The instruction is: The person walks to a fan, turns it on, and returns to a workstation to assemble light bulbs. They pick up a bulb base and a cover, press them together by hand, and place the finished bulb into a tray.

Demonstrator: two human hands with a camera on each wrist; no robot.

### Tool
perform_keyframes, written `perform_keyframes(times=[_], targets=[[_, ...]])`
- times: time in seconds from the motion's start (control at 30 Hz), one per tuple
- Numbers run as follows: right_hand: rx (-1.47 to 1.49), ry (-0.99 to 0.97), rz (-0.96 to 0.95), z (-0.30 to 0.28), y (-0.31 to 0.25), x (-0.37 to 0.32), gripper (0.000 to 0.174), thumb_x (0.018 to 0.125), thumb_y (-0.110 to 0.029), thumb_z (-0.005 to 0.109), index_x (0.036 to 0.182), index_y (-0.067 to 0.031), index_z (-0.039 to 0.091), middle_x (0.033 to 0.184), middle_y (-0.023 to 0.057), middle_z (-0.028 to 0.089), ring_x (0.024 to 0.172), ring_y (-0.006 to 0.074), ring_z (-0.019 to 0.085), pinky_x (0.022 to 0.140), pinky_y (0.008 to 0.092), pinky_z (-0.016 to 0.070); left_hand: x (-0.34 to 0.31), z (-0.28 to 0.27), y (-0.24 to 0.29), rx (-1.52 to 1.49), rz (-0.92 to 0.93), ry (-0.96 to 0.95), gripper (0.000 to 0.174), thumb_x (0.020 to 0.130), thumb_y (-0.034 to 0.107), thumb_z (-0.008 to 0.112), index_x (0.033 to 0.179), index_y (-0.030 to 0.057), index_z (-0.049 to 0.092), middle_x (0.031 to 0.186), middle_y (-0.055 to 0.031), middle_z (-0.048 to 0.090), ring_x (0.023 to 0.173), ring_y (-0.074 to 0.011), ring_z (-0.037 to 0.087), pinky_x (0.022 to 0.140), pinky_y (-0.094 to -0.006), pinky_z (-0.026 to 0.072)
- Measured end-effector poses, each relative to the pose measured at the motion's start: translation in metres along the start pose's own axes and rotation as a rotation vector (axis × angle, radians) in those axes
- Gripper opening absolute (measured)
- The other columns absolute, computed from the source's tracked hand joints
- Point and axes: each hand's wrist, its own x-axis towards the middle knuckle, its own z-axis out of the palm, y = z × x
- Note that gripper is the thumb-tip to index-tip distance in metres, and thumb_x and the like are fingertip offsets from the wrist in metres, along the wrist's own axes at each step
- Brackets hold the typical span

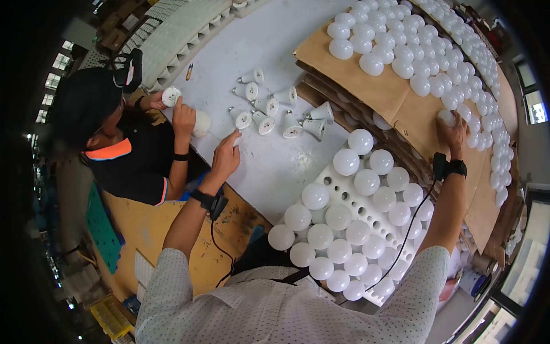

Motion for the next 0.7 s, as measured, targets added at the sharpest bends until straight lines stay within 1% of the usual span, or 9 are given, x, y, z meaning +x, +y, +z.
perform_keyframes(times=[0.17,0.3,0.37,0.43,0.47,0.53,0.6,0.67,0.7], targets=[[0.07,-0.115,-0.106,-0.033,-0.027,-0.05,0.061,0.068,-0.044,0.065,0.12,-0.0152,0.05,0.117,0.0149,0.052,0.119,0.0266,0.04,0.102,0.0454,0.0236,0.051,0.027,-0.019,0.315,0.19,-0.076,0.037,0.075,-0.006,0.047,0.112,-0.0025,0.047,0.126,-0.0185,0.045,0.117,-0.032,0.042,0.096,-0.0375,0.0356],[-0.112,0.157,-0.313,-0.063,-0.036,-0.096,0.057,0.066,-0.04,0.068,0.115,-0.0149,0.053,0.109,0.0126,0.057,0.117,0.0261,0.042,0.1,0.0436,0.0249,0.067,0.058,-0.033,0.455,0.419,-0.084,0.032,0.077,-0.004,0.045,0.109,-0.0024,0.049,0.128,-0.0208,0.042,0.12,-0.0328,0.04,0.098,-0.0392,0.0342],[-0.051,0.167,-0.332,-0.089,-0.036,-0.103,0.057,0.068,-0.037,0.069,0.117,-0.0129,0.051,0.108,0.0121,0.058,0.111,0.027,0.047,0.095,0.0441,0.0326,0.069,0.064,-0.031,0.47,0.396,-0.056,0.025,0.077,-0.002,0.046,0.101,-0.0024,0.052,0.126,-0.0211,0.043,0.119,-0.0333,0.04,0.098,-0.0401,0.034],[0.168,0.299,-0.298,-0.103,-0.028,-0.12,0.056,0.07,-0.033,0.069,0.118,-0.0097,0.049,0.104,0.0105,0.06,0.096,0.0226,0.057,0.08,0.0363,0.0452,0.064,0.066,-0.027,0.42,0.455,-0.039,0.022,0.074,-0.002,0.05,0.096,-0.0025,0.052,0.117,-0.0224,0.05,0.111,-0.0362,0.046,0.093,-0.0403,0.0381],[0.138,0.275,-0.254,-0.118,-0.032,-0.139,0.056,0.07,-0.033,0.069,0.118,-0.0097,0.049,0.104,0.0105,0.06,0.096,0.0226,0.057,0.08,0.0363,0.0452,0.062,0.067,-0.031,0.376,0.458,-0.091,0.024,0.072,-0.002,0.053,0.096,-0.0027,0.051,0.11,-0.0227,0.053,0.104,-0.0373,0.049,0.088,-0.0406,0.0408],[0.676,0.228,-0.004,-0.147,-0.037,-0.173,0.054,0.074,-0.029,0.067,0.119,-0.007,0.048,0.1,0.0099,0.06,0.079,0.0162,0.059,0.063,0.0261,0.0471,0.061,0.067,-0.022,0.311,0.489,-0.154,0.027,0.07,-0.002,0.056,0.095,-0.0028,0.05,0.103,-0.0229,0.056,0.098,-0.0383,0.053,0.084,-0.0408,0.0435],[0.882,0.149,0.069,-0.165,-0.021,-0.211,0.053,0.076,-0.029,0.065,0.12,-0.0063,0.047,0.1,0.01,0.059,0.08,0.0143,0.058,0.062,0.0244,0.046,0.057,0.059,-0.005,0.427,0.357,-0.378,0.045,0.065,0.001,0.066,0.106,-0.0035,0.048,0.097,-0.0242,0.058,0.091,-0.0388,0.055,0.078,-0.042,0.0446],[1.345,0.041,0.139,-0.173,-0.005,-0.238,0.056,0.079,-0.028,0.06,0.126,-0.0052,0.04,0.104,0.0131,0.057,0.082,0.0165,0.058,0.06,0.0241,0.0453,0.051,0.058,0.004,0.406,0.341,-0.402,0.041,0.066,0.003,0.066,0.102,-0.0019,0.049,0.095,-0.0231,0.058,0.09,-0.0379,0.056,0.076,-0.0424,0.0449],[1.338,0.052,0.144,-0.176,-0.002,-0.25,0.056,0.079,-0.028,0.06,0.126,-0.0052,0.04,0.104,0.0131,0.057,0.082,0.0165,0.058,0.06,0.0241,0.0453,0.047,0.056,0.007,0.401,0.306,-0.419,0.036,0.067,0.004,0.067,0.098,-0.0003,0.05,0.093,-0.022,0.058,0.089,-0.0369,0.056,0.074,-0.0427,0.0452]])
